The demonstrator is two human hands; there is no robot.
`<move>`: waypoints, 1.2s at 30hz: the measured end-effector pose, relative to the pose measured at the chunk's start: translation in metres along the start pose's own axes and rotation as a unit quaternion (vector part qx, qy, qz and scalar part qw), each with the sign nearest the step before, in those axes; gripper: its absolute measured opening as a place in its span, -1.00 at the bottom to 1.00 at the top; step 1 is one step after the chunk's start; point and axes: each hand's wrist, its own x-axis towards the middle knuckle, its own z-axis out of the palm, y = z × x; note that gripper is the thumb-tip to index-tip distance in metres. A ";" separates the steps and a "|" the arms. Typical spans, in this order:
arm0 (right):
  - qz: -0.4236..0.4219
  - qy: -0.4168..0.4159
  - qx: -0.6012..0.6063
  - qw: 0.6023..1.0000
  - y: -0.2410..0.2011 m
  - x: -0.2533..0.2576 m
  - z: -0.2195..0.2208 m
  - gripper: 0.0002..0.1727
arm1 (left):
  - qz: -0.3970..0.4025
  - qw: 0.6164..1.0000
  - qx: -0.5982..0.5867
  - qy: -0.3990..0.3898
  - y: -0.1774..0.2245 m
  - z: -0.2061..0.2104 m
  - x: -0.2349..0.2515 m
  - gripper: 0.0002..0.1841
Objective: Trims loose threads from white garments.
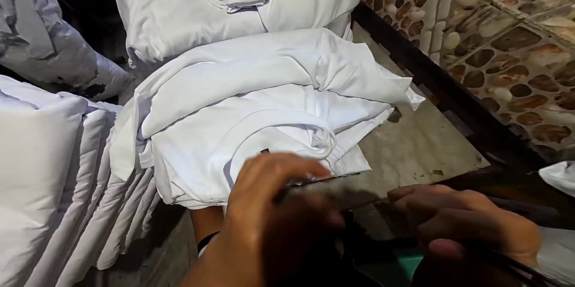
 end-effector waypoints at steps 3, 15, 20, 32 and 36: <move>0.013 0.038 -0.042 0.998 0.001 0.003 0.005 -0.63 | 0.050 0.986 0.157 -0.022 -0.032 0.027 0.023 -0.79; 0.090 0.098 -0.382 0.914 0.027 -0.003 0.006 -0.56 | 0.033 0.991 -0.100 -0.080 -0.045 0.025 0.004 -0.74; 0.039 0.048 -0.483 0.873 0.024 0.024 0.033 -0.56 | 0.039 0.990 -0.124 -0.056 -0.040 0.038 0.004 -0.72; 0.289 0.006 0.047 0.956 0.061 0.063 0.019 -0.76 | -0.005 0.982 -0.066 -0.179 0.003 0.049 -0.047 -0.53; 0.193 0.048 -0.050 0.979 0.041 0.076 0.012 -0.83 | -0.040 0.988 -0.036 -0.146 -0.004 0.030 -0.049 -0.45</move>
